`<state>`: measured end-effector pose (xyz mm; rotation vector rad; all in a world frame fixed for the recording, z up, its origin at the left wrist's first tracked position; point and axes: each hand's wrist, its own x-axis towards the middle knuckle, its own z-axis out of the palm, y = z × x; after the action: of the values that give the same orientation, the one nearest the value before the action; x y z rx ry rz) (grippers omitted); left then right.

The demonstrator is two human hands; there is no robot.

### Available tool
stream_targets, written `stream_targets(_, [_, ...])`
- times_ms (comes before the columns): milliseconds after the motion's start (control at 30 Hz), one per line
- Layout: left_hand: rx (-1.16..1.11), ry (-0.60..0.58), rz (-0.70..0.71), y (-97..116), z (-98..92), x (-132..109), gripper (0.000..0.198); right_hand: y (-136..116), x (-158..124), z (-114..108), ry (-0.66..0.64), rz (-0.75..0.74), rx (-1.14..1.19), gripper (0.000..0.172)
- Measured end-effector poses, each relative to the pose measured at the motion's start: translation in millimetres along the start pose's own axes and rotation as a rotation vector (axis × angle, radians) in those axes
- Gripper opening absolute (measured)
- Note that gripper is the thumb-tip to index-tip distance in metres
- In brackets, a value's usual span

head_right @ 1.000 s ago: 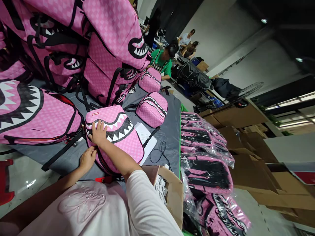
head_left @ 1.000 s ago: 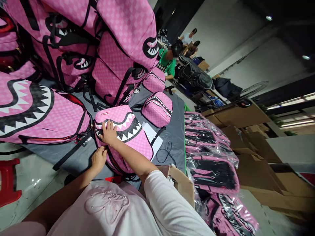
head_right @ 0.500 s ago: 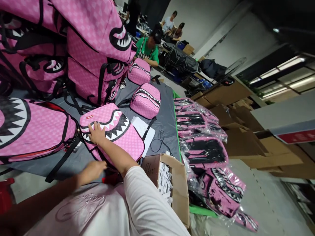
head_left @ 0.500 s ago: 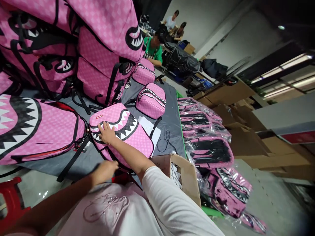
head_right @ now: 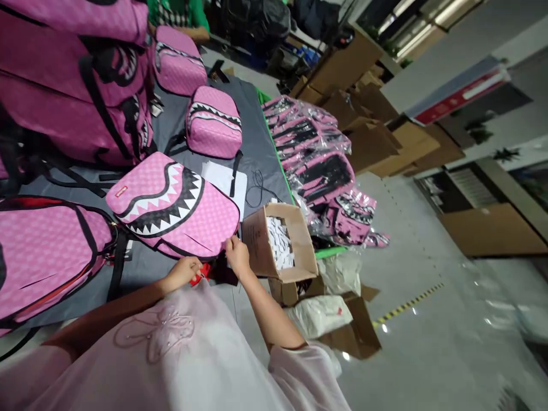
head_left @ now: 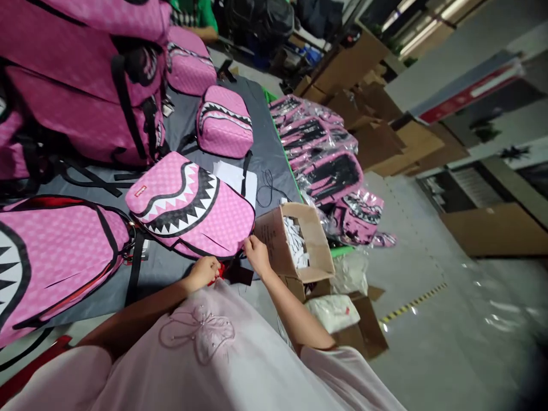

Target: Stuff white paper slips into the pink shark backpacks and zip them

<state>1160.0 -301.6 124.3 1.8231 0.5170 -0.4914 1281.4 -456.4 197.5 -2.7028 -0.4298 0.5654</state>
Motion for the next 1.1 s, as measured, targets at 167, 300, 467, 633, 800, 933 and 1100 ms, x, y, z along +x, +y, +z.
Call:
stream_targets(167, [0.257,0.04,0.113,9.6,-20.9,-16.0,0.028,19.0,-50.1,80.8,-0.101,0.127,0.219,0.04])
stream_targets(300, [0.551,0.152,0.469,29.6,-33.6,-13.6,0.049,-7.2,-39.2,103.3,0.062,0.285,0.205,0.035])
stream_targets(467, [1.033,0.196,0.63,26.6,-35.7,20.0,0.076,14.1,-32.8,80.3,-0.079,0.136,0.043,0.031])
stream_targets(633, [1.182,0.212,0.62,13.6,-34.9,31.0,0.076,27.9,-40.5,62.1,-0.173,-0.056,-0.047,0.041])
stream_targets(800, [1.243,0.229,0.581,5.4,-28.9,25.0,0.072,46.4,-6.5,27.2,-0.073,0.072,-0.108,0.047])
stream_targets(933, [1.243,0.19,0.511,10.1,-26.5,19.0,0.069,61.3,51.5,-17.7,-0.011,0.087,-0.121,0.049])
stream_targets(1100, [1.126,0.292,0.522,57.0,5.5,34.7,0.093,69.7,86.5,-53.0,0.004,-0.095,-0.164,0.033])
